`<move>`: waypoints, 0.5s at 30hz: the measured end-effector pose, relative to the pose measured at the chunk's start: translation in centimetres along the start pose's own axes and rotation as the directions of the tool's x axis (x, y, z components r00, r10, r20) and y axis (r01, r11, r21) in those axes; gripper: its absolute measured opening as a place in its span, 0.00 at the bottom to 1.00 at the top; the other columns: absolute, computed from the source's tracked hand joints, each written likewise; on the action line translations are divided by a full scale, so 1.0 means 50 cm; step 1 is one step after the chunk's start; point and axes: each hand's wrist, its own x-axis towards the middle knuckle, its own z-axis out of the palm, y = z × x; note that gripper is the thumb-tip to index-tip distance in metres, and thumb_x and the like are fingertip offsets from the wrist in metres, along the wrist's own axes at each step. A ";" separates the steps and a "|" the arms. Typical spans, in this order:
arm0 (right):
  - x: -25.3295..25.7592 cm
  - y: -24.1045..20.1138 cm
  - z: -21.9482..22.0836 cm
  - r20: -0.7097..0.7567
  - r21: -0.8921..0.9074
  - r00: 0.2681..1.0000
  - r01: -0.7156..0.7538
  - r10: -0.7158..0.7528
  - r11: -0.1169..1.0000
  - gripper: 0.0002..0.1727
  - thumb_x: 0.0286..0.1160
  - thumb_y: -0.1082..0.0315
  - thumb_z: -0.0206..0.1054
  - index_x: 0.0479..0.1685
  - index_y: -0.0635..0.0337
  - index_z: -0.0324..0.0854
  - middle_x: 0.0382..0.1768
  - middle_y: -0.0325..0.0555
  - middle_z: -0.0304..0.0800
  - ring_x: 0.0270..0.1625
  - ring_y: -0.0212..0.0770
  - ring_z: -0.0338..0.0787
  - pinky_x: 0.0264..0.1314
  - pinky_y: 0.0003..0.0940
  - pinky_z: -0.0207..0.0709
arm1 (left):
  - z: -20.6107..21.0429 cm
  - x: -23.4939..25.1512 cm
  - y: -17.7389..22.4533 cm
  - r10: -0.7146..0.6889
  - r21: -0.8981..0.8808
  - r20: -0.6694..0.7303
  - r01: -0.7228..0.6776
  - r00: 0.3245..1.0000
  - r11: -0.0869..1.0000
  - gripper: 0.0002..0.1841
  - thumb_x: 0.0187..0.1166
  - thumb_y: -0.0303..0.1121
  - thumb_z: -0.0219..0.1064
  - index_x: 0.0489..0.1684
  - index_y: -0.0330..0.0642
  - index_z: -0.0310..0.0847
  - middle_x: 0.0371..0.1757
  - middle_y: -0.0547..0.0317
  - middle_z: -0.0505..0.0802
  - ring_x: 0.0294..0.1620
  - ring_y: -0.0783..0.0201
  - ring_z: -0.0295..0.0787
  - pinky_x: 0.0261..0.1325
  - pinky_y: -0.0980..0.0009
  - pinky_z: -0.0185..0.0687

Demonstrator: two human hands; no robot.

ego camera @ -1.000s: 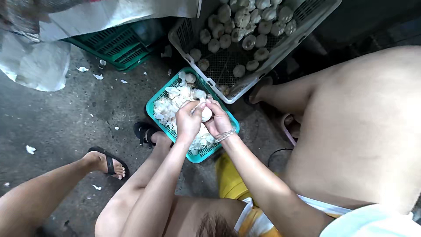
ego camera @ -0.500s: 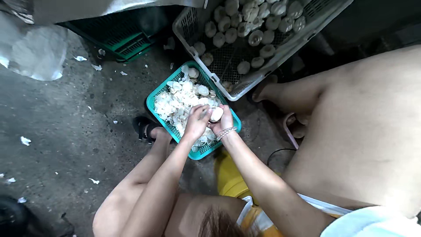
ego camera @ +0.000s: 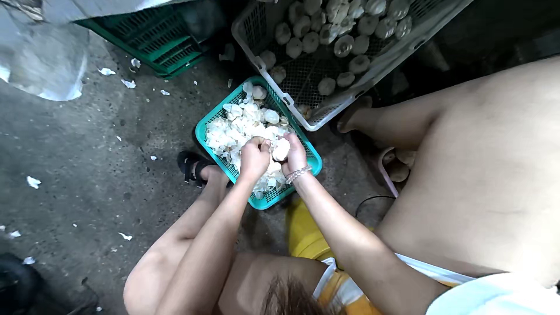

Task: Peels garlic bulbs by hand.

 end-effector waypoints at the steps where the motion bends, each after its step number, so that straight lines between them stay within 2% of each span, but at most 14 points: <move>1: 0.010 0.006 -0.005 0.008 -0.059 0.995 0.103 -0.102 0.993 0.11 0.90 0.64 0.51 0.50 0.64 0.72 0.40 0.46 0.77 0.39 0.36 0.80 0.46 0.35 0.78 | -0.004 0.003 0.001 -0.016 -0.075 0.027 0.018 1.000 0.997 0.17 0.95 0.34 0.51 0.59 0.28 0.82 0.55 0.39 0.90 0.49 0.53 0.91 0.55 0.55 0.86; 3: 0.027 0.021 -0.019 0.042 -0.130 0.969 0.247 -0.243 0.960 0.07 0.85 0.68 0.55 0.43 0.63 0.72 0.36 0.42 0.77 0.36 0.32 0.80 0.44 0.32 0.78 | -0.005 0.000 0.007 0.035 -0.084 0.075 -0.029 0.997 0.996 0.18 0.94 0.35 0.54 0.59 0.27 0.84 0.56 0.38 0.90 0.53 0.52 0.90 0.60 0.54 0.84; 5: 0.029 0.033 -0.027 0.069 -0.203 0.952 0.306 -0.298 0.930 0.05 0.81 0.70 0.57 0.41 0.64 0.75 0.37 0.42 0.78 0.37 0.30 0.79 0.44 0.28 0.76 | 0.003 -0.010 0.013 0.115 0.104 0.070 -0.122 0.991 0.987 0.17 0.93 0.31 0.54 0.53 0.24 0.84 0.57 0.35 0.89 0.57 0.46 0.88 0.65 0.51 0.80; 7: 0.022 0.033 -0.028 0.041 -0.257 0.954 0.298 -0.298 0.919 0.07 0.84 0.70 0.57 0.41 0.65 0.75 0.37 0.43 0.78 0.37 0.30 0.79 0.44 0.28 0.76 | 0.012 -0.011 0.009 0.140 0.338 0.088 -0.162 0.986 0.927 0.17 0.93 0.30 0.51 0.51 0.24 0.82 0.58 0.32 0.87 0.59 0.39 0.88 0.64 0.44 0.80; 9: 0.016 0.001 -0.029 -0.044 -0.206 0.961 0.258 -0.272 0.944 0.14 0.89 0.67 0.49 0.53 0.71 0.75 0.41 0.47 0.79 0.40 0.34 0.80 0.47 0.33 0.78 | 0.012 -0.008 0.004 0.003 0.556 0.167 -0.096 0.986 0.825 0.18 0.93 0.32 0.49 0.60 0.28 0.82 0.67 0.35 0.86 0.65 0.37 0.87 0.64 0.38 0.79; 10: 0.015 -0.030 -0.027 -0.108 -0.106 0.962 0.238 -0.249 0.966 0.19 0.92 0.65 0.42 0.59 0.71 0.72 0.43 0.48 0.77 0.42 0.36 0.80 0.48 0.35 0.79 | 0.012 -0.005 -0.008 -0.094 0.625 0.205 -0.056 0.974 0.779 0.18 0.92 0.33 0.50 0.63 0.30 0.82 0.70 0.34 0.85 0.68 0.36 0.85 0.65 0.36 0.78; 12: 0.031 -0.113 -0.025 -0.226 0.138 0.952 0.242 -0.207 0.960 0.25 0.96 0.56 0.30 0.69 0.65 0.65 0.48 0.50 0.75 0.43 0.40 0.81 0.45 0.36 0.79 | 0.010 0.004 -0.041 -0.247 0.683 0.246 0.013 0.937 0.730 0.22 0.94 0.40 0.51 0.65 0.30 0.83 0.74 0.32 0.82 0.73 0.33 0.82 0.69 0.33 0.76; 13: 0.049 -0.151 -0.028 -0.268 0.185 0.942 0.257 -0.202 0.949 0.28 0.97 0.50 0.28 0.73 0.61 0.62 0.51 0.52 0.76 0.42 0.42 0.83 0.43 0.36 0.81 | 0.009 0.007 -0.051 -0.290 0.681 0.252 0.044 0.923 0.731 0.26 0.94 0.46 0.52 0.67 0.30 0.83 0.76 0.30 0.80 0.75 0.33 0.79 0.71 0.33 0.74; 14: 0.064 -0.180 -0.039 -0.250 0.153 0.946 0.247 -0.205 0.957 0.33 0.96 0.46 0.25 0.85 0.60 0.55 0.64 0.57 0.74 0.52 0.46 0.85 0.51 0.37 0.83 | 0.005 0.009 -0.053 -0.320 0.665 0.259 0.072 0.911 0.744 0.29 0.93 0.50 0.52 0.71 0.29 0.80 0.78 0.29 0.77 0.78 0.32 0.76 0.75 0.34 0.71; 15: 0.077 -0.193 -0.048 -0.209 0.046 0.952 0.237 -0.223 0.970 0.35 0.96 0.46 0.26 0.91 0.61 0.48 0.77 0.62 0.69 0.65 0.49 0.84 0.64 0.39 0.81 | 0.002 0.009 -0.049 -0.335 0.647 0.264 0.092 0.904 0.757 0.32 0.92 0.53 0.54 0.76 0.29 0.76 0.80 0.29 0.76 0.80 0.33 0.74 0.76 0.34 0.70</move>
